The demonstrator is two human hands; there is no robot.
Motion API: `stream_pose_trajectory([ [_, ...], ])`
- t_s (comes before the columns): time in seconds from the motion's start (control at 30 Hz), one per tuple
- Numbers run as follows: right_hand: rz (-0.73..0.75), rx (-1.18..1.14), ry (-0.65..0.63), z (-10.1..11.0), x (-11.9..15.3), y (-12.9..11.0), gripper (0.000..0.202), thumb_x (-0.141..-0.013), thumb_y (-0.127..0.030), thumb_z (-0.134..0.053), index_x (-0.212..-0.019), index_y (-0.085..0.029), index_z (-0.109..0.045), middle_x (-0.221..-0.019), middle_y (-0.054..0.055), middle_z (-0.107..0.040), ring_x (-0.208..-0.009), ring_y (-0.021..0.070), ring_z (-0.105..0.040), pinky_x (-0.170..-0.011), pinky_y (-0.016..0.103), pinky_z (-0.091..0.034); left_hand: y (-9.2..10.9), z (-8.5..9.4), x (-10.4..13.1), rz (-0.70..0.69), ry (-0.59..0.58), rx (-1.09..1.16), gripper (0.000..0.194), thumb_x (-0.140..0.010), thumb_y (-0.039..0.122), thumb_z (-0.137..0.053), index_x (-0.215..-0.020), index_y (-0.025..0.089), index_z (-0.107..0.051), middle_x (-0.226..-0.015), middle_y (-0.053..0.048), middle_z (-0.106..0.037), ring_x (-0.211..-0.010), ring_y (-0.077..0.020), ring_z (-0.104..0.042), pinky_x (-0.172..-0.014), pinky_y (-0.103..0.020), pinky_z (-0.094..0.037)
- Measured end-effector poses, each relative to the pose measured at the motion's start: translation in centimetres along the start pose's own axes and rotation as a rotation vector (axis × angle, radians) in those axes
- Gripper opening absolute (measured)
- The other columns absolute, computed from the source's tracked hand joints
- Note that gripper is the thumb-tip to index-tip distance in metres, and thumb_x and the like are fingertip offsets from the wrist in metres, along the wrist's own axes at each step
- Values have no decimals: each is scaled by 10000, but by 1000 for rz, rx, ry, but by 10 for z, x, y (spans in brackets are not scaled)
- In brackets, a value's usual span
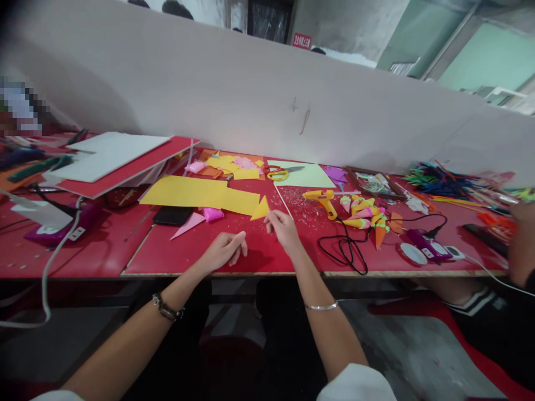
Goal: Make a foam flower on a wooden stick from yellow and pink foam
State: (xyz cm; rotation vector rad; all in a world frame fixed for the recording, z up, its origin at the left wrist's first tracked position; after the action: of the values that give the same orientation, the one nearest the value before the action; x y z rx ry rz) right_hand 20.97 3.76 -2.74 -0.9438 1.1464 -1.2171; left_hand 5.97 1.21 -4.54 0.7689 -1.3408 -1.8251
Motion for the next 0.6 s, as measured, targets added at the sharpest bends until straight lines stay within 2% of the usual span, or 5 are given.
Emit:
stream_pose_trajectory([
  [0.07, -66, 24, 89, 11, -15, 10, 318, -823, -409, -363, -701, -162, -523, -458, -42, -461, -408, 67, -415, -442, 191, -336, 2, 1, 0, -17, 7, -27, 538, -853, 489, -272, -577, 128, -560, -342, 39, -436, -327, -60, -418, -446, -170, -346],
  [0.2, -86, 379, -47, -3, -35, 23, 367, -827, -405, -318, -854, -135, -564, -553, 17, -555, -472, 115, -493, -515, 255, -411, 8, -1, 1, -58, -14, -109, 506, -856, 468, -295, -587, 134, -563, -360, 41, -445, -352, -59, -424, -464, -166, -338],
  [0.3, 68, 542, -25, -25, -42, 15, 347, -707, -370, -551, -980, -156, -545, -838, 70, -603, -778, 180, -552, -723, 309, -423, 10, -3, 2, -93, -42, -167, 489, -856, 454, -309, -577, 138, -558, -379, 37, -462, -373, -64, -446, -479, -169, -343],
  [0.4, 308, 945, -48, -57, -48, 1, 504, -694, -401, -572, -1127, -162, -473, -1111, 115, -511, -1040, 236, -456, -844, 345, -378, 10, -6, 2, -117, -58, -210, 465, -853, 439, -326, -580, 142, -557, -394, 34, -477, -384, -67, -454, -477, -170, -339],
  [0.6, 266, 1283, -138, -80, -65, 2, 318, -824, -352, -395, -1053, -159, -502, -996, 116, -557, -946, 222, -501, -794, 337, -386, 9, -4, 1, -134, -42, -235, 446, -856, 421, -330, -590, 144, -559, -402, 35, -478, -393, -68, -463, -477, -169, -336],
])
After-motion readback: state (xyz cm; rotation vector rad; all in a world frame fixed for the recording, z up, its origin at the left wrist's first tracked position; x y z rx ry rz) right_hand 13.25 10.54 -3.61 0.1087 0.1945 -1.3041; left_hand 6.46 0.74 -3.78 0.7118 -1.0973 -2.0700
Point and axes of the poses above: each hand's wrist, its own x-axis away from the middle knuckle, its own z-axis out of the back of the hand, y = z × x, the point moved 6 cm from there along -x, towards the middle knuckle
